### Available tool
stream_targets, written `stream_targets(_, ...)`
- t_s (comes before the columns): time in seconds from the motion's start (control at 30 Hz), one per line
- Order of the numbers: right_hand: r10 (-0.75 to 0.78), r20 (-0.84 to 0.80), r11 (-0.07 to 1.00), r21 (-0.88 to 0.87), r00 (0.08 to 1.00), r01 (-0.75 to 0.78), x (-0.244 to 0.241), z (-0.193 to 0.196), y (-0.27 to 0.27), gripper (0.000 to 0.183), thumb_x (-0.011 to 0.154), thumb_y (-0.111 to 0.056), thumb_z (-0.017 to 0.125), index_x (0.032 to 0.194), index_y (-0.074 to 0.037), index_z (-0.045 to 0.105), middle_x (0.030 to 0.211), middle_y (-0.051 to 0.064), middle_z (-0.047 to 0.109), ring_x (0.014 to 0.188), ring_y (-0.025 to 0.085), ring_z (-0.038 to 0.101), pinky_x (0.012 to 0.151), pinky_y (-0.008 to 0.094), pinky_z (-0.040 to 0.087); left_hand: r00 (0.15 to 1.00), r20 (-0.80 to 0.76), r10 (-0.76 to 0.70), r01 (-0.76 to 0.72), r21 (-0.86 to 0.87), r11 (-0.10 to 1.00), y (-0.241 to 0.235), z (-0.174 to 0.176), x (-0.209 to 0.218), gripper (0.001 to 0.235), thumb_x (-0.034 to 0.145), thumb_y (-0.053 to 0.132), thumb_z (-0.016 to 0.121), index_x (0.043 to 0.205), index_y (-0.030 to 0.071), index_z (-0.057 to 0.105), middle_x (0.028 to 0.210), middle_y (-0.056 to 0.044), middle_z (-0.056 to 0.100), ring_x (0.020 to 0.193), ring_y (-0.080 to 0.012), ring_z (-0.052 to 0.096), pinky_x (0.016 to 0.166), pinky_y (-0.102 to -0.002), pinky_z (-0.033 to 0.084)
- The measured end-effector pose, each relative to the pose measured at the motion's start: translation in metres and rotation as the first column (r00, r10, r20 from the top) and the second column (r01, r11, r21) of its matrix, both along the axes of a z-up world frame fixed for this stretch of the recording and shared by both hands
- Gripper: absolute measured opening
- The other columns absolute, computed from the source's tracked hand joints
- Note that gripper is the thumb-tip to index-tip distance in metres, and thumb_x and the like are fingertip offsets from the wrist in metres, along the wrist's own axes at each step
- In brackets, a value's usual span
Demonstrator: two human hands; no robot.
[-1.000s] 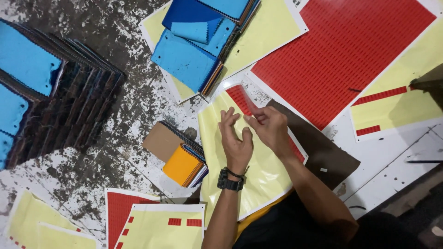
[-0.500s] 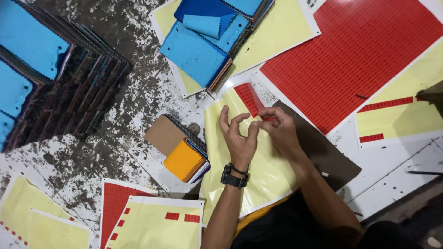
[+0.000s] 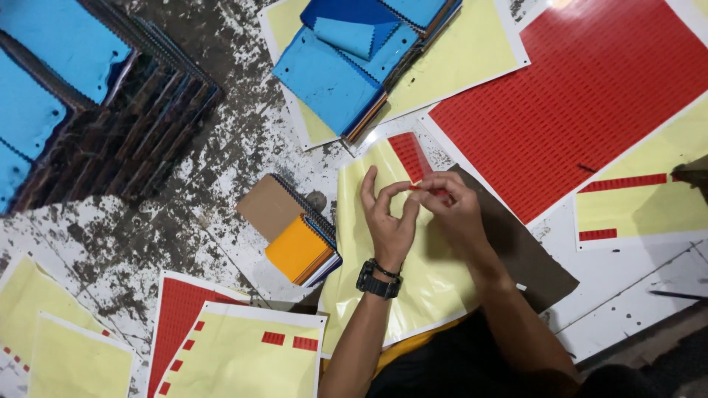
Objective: The person peels small red stickers from a red sheet and applies them to the spine of a stack of notebooks. They repeat this process for several notebooks of different colors, including yellow, brown, green, and blue, while sitting on the floor.
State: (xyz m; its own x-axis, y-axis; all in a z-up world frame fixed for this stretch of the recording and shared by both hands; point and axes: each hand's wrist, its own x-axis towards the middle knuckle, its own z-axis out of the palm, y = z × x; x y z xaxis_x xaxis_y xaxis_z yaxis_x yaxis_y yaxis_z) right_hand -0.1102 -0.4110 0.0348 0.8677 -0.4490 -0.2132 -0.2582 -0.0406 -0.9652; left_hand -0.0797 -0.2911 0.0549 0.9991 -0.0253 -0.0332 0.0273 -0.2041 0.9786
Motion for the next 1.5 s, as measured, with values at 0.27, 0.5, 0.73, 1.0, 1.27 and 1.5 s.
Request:
stream_targets(0.27,-0.040,-0.014,0.941,-0.337,0.999,0.033,0.017,0.010,0.002,0.022,0.085,-0.017,0.084,0.102,-0.004,0.077,0.083,0.012,0.067,0.077,0.021,0.069,0.064,0.028,0.055,0.993,-0.071,0.098,-0.106,-0.118,0.987,0.000,0.001,0.000,0.007,0.089,0.010,0.073,0.096,0.008,0.073,0.149,-0.018,0.044,0.144,-0.0415,0.043,0.118,-0.054,0.035)
stream_targets(0.5,-0.046,0.028,0.898,-0.438,0.999,0.053,0.019,-0.008,0.004,0.021,0.078,-0.021,0.090,0.092,-0.008,0.081,0.072,0.007,0.069,0.069,0.018,0.070,0.056,0.025,0.056,0.987,0.099,0.128,-0.128,-0.008,0.992,-0.001,-0.011,-0.003,0.016,0.086,0.007,0.076,0.102,0.009,0.073,0.113,-0.008,0.060,0.123,-0.0340,0.064,0.116,-0.049,0.043)
stream_targets(0.73,-0.067,0.069,0.998,0.009,0.995,0.066,0.007,0.005,0.006,0.020,0.080,-0.006,0.083,0.099,-0.008,0.077,0.098,0.006,0.070,0.087,0.010,0.064,0.072,0.020,0.052,0.997,-0.023,0.077,-0.080,-0.150,0.985,0.004,-0.004,0.006,0.048,0.085,0.006,0.074,0.131,0.007,0.060,0.108,-0.011,0.070,0.144,-0.0431,0.042,0.117,-0.057,0.033)
stream_targets(1.0,-0.018,-0.185,0.966,-0.255,0.982,-0.030,0.026,0.024,-0.002,0.026,0.089,-0.029,0.082,0.108,-0.012,0.078,0.090,0.008,0.072,0.082,0.014,0.070,0.075,0.028,0.056,0.978,-0.149,0.144,-0.173,-0.212,0.962,0.002,-0.011,0.008,0.046,0.084,0.002,0.076,0.128,0.006,0.061,0.087,-0.006,0.076,0.120,-0.0250,0.065,0.113,-0.043,0.040)
stream_targets(1.27,-0.020,-0.116,0.915,-0.402,0.993,-0.028,0.034,0.009,0.001,0.019,0.076,-0.016,0.086,0.092,-0.008,0.080,0.073,0.003,0.070,0.069,0.011,0.069,0.064,0.024,0.057,0.982,-0.008,0.190,-0.190,-0.078,0.979,0.001,0.015,0.014,0.043,0.084,0.001,0.072,0.125,0.009,0.063,0.097,-0.009,0.078,0.099,-0.0223,0.074,0.098,-0.041,0.054)
stream_targets(1.5,-0.077,0.044,0.982,0.177,0.996,0.068,0.016,0.008,0.003,0.020,0.084,-0.004,0.078,0.102,-0.002,0.073,0.102,0.008,0.066,0.093,0.012,0.060,0.087,0.030,0.055,0.999,-0.039,0.002,-0.008,-0.156,0.988,0.004,0.023,0.024,0.066,0.076,-0.004,0.069,0.140,0.004,0.050,0.131,-0.022,0.060,0.092,-0.0281,0.075,0.093,-0.045,0.059)
